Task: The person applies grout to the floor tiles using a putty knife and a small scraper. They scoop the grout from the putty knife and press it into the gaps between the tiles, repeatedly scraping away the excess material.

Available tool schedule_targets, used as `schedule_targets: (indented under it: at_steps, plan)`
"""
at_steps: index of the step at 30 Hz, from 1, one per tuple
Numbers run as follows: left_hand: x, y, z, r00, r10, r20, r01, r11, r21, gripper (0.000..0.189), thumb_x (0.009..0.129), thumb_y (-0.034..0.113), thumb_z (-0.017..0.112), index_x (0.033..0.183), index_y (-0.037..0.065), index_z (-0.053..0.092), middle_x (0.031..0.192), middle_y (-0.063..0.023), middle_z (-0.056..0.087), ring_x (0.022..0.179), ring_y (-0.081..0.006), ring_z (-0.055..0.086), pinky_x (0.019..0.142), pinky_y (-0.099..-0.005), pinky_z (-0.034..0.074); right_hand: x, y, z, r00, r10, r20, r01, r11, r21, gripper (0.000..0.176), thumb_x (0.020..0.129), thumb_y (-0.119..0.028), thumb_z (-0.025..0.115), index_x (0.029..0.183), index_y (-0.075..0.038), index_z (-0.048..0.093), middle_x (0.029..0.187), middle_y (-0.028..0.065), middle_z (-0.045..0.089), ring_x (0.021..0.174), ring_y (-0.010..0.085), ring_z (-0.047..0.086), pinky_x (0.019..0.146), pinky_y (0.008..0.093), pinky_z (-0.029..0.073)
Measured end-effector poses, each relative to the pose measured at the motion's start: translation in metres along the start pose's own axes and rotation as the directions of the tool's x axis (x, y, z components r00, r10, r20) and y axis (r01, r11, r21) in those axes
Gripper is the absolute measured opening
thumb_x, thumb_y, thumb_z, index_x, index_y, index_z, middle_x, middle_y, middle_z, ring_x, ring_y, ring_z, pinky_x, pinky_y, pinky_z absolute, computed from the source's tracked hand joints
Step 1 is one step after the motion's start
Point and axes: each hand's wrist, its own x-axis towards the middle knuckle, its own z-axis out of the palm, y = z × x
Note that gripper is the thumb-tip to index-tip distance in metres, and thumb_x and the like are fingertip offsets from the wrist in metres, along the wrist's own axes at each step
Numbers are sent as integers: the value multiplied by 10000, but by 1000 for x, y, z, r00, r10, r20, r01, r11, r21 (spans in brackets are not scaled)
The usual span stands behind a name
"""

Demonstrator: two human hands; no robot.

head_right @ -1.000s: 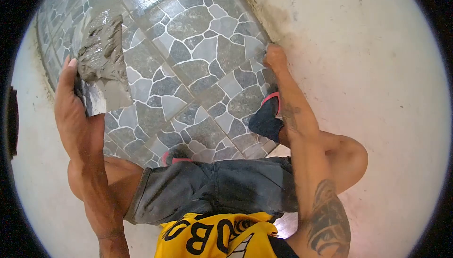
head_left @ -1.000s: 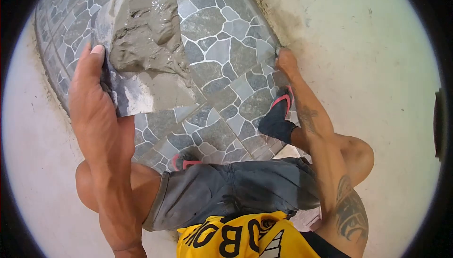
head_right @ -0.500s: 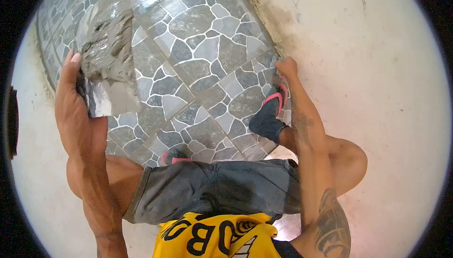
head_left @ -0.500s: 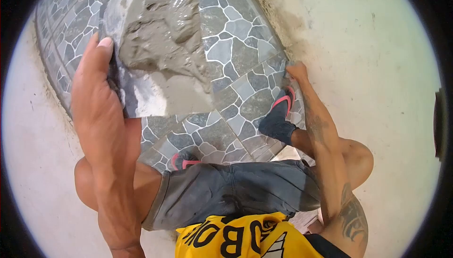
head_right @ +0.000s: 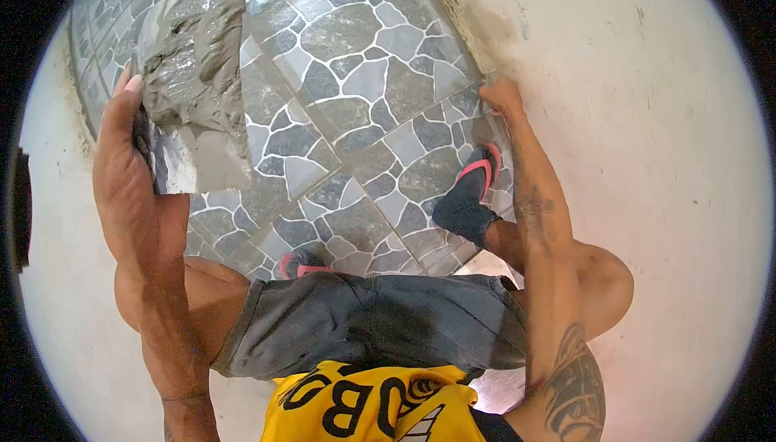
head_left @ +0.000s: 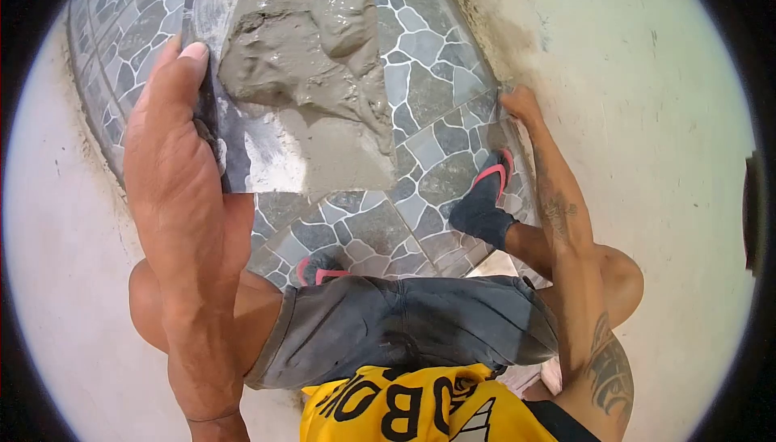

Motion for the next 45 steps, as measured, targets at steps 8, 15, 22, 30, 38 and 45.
schedule_targets:
  at_steps: [8,15,22,30,38,45]
  plan:
    - [-10,7,8,991,27,-130,-32,999,-37,405,983,241,550,1283,-31,526,1150,-112,637,1008,-162,642,887,-287,525,22,-17,40,997,18,-71,-34,974,-223,326,691,-250,627,597,61,612,538,147,578,497,247,618,484,390,503]
    - [-12,7,-5,997,69,16,-69,997,-33,409,982,243,554,1296,-19,530,1155,-103,634,1023,-150,636,875,-275,524,25,1,9,966,-242,-93,227,963,-146,357,733,-299,603,776,52,655,667,205,653,616,311,669,607,430,516]
    - [-13,11,4,996,23,-82,-23,1000,2,367,989,226,541,1263,-18,553,1142,-94,645,1014,-151,638,873,-274,521,12,1,40,901,-403,-162,355,898,-260,312,744,-243,578,947,-24,666,836,253,664,830,405,659,741,469,510]
    - [2,12,8,999,32,31,-26,985,-169,254,992,208,535,1148,23,612,1082,-71,662,936,-145,653,819,-280,532,-48,-20,82,866,-462,-189,427,882,-201,325,752,-210,587,1006,-18,653,939,239,669,915,438,634,819,489,507]
    - [24,5,21,1000,23,-12,-24,1000,-9,144,962,139,462,934,39,562,856,-5,564,742,-76,513,647,-249,438,-156,-79,143,908,-415,-48,405,903,-146,263,724,-126,636,966,-24,617,987,210,640,917,417,631,782,489,527]
    - [26,-1,8,1000,25,11,-25,998,-59,182,968,197,531,1001,38,613,914,-25,616,823,-129,590,708,-320,486,-214,-119,167,890,-456,22,454,880,-141,224,725,-120,648,923,-23,608,937,195,637,876,390,641,744,497,532]
